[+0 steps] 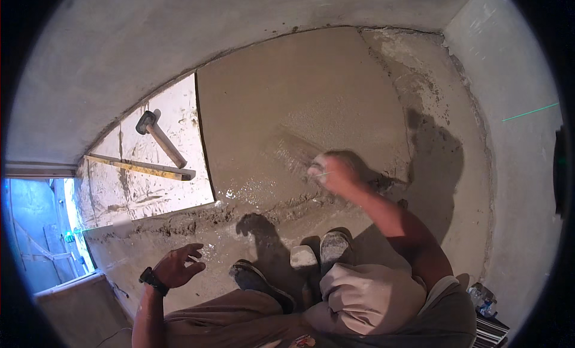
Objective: Smoothing and leveling wet concrete on a floor using a hand trowel.
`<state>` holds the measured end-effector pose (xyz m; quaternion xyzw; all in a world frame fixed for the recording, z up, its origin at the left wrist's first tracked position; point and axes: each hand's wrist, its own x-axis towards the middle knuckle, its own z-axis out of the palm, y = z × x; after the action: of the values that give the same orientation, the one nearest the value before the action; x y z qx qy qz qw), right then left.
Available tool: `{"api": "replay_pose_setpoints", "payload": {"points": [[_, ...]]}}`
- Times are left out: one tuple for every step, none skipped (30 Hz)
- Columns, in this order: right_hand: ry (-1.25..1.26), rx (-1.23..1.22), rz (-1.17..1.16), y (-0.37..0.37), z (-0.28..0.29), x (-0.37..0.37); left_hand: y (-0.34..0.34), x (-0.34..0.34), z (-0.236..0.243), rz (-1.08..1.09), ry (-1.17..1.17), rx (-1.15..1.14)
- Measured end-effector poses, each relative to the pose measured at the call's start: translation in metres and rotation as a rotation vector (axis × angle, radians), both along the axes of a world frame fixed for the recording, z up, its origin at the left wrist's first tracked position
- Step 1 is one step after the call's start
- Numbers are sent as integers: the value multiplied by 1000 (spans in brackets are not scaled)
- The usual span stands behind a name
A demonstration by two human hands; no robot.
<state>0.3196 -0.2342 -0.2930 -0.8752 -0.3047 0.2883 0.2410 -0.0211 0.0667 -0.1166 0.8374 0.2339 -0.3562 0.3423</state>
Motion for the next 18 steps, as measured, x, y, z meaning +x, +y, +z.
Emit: {"api": "replay_pose_setpoints", "payload": {"points": [[74, -84, 107, 13, 9, -18, 0, -1, 1, 2, 0, 9], [144, -175, 212, 20, 19, -33, -1, -1, 2, 22, -4, -15], [140, -172, 214, 22, 18, -44, -3, 0, 2, 45, -6, -40], [59, -88, 309, 21, 16, -53, -6, 2, 3, 47, 1, -15], [-23, -3, 406, 22, 13, -58, -7, 3, 4, 52, -2, -13], [-65, -9, 403, 22, 5, -58, -6, 2, 5, 45, -5, -11], [-109, -43, 394, 21, -2, -51, -6, 0, 6, 41, -4, -9], [-151, -74, 390, 20, -8, -37, -5, -4, 7, 57, 2, -4], [-179, -109, 332, 19, -6, -19, -4, -9, 8, 67, -17, -10], [-212, -143, 272, 14, -3, 5, -3, -13, 8, 76, -40, -16], [-343, -143, 174, 2, -15, 30, -2, -14, 7, 91, -39, -7], [-380, -203, 31, -7, -15, 52, 0, -16, 5, 105, -34, -26], [-427, -246, -73, -10, -7, 70, 2, -23, 6, 127, -22, -39], [-427, -203, -195, -30, -22, 100, 3, -25, 2, 122, -43, -51], [-425, -161, -321, -55, -39, 132, 3, -27, 1, 129, -43, -50], [-514, -154, -344, -79, -51, 159, 3, -31, 1, 137, -38, -64], [-606, -149, -369, -94, -59, 179, 4, -34, 1, 142, -35, -82], [-597, -146, -362, -96, -62, 190, 4, -40, 3, 166, -33, -96]]}}
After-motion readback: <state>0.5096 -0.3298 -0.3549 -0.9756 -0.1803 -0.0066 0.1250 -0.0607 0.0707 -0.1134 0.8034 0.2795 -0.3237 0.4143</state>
